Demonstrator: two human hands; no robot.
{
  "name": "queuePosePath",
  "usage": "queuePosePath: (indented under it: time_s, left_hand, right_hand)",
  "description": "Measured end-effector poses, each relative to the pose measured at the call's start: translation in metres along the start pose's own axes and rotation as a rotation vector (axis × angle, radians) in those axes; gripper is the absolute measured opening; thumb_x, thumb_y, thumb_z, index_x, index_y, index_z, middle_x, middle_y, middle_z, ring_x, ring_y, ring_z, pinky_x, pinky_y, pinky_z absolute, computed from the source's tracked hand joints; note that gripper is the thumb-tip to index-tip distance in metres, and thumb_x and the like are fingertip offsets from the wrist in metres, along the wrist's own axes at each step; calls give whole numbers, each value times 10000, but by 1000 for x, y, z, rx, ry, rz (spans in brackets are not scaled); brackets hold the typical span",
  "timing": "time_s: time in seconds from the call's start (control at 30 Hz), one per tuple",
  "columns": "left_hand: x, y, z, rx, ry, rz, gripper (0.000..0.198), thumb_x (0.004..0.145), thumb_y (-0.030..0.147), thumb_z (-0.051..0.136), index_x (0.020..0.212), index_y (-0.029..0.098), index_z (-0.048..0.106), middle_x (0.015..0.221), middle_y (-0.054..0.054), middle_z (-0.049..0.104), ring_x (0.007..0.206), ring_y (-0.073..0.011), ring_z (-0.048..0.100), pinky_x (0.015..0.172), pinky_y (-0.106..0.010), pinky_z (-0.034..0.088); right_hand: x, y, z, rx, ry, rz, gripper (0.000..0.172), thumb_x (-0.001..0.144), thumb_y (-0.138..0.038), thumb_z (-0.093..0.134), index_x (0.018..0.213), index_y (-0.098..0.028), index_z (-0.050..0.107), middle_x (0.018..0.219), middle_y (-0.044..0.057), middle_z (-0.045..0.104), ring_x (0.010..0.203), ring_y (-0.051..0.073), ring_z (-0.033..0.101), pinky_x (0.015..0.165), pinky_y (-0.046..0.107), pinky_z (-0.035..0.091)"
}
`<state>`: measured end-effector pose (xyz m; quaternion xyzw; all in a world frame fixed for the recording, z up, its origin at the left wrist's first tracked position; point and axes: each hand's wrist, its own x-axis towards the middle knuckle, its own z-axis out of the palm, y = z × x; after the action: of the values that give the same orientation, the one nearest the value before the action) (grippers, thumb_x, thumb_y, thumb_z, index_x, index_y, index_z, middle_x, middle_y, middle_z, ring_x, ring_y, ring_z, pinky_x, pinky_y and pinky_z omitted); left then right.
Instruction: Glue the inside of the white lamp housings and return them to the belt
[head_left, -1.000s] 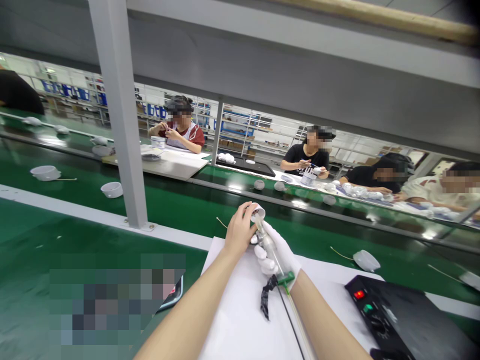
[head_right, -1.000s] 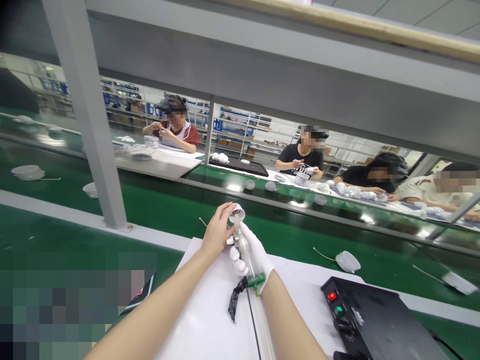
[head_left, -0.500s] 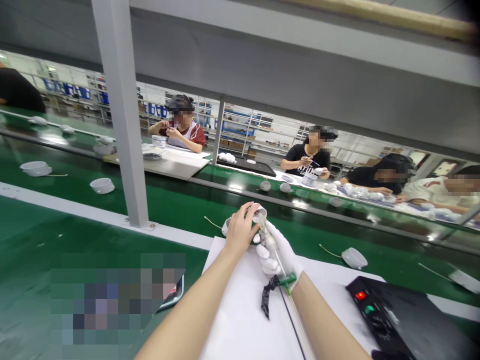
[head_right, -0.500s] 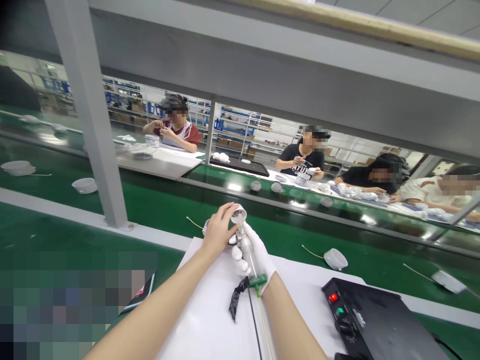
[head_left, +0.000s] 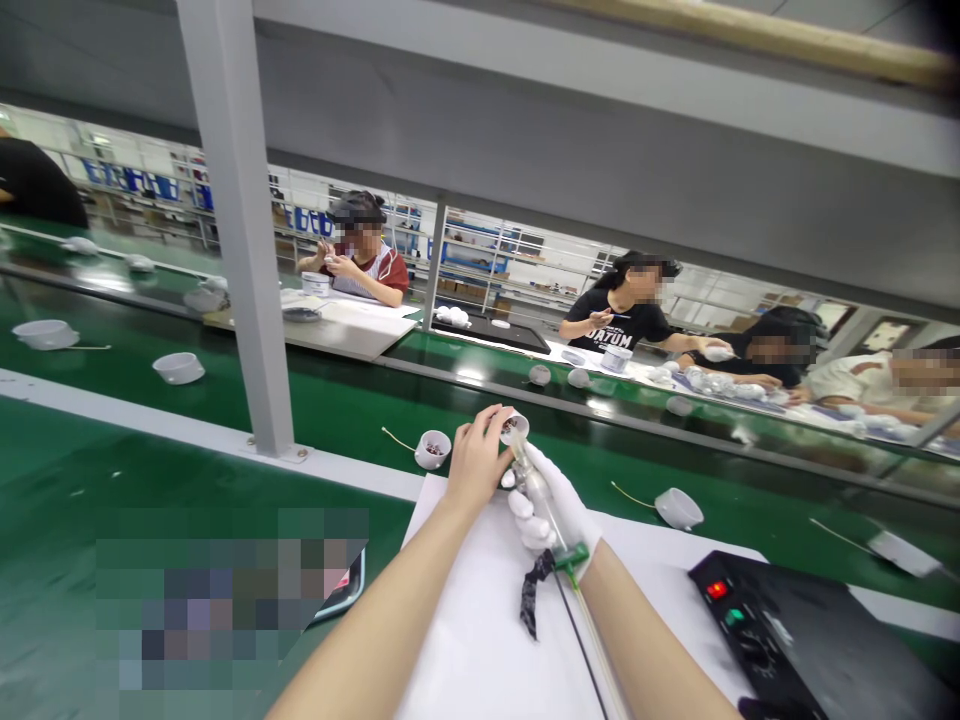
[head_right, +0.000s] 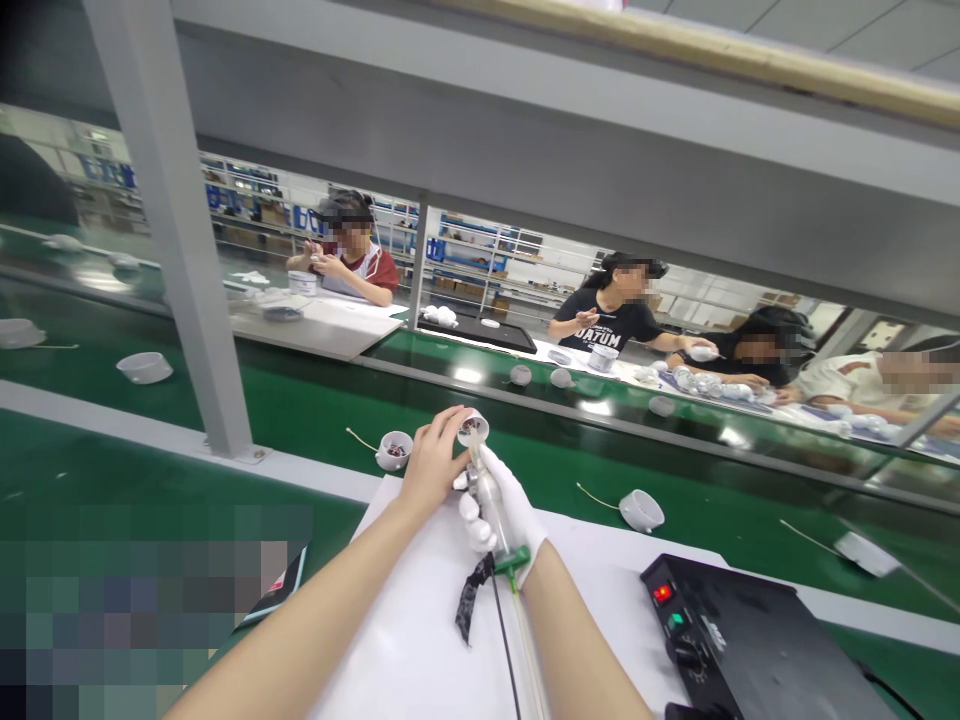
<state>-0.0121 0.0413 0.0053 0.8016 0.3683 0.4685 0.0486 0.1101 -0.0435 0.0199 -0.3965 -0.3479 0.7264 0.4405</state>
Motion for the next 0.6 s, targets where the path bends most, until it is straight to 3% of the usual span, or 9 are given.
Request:
queuePosePath:
  time_s: [0.33,0.6]
  left_hand:
    - [1,1,-2,3,-17,11,408,896,265,603,1284,234,479,1346,-82,524,1207,-216,512,978,-370,364]
    - [0,2,-4,8,-26,69,409,891,167,570,1282,235,472,1356,-79,515,1208,-208,509,984,-369,359]
  right_hand:
    - [-1,-1,1,-6,-6,9,358,971,-461,482,982,-118,582,701,-18,542,459,56,455,393,171,393]
    - [-1,-2,0,11,-1,11,341,969,-442,500,929,-116,591,672,-28,542,452,58,463,409,178,409]
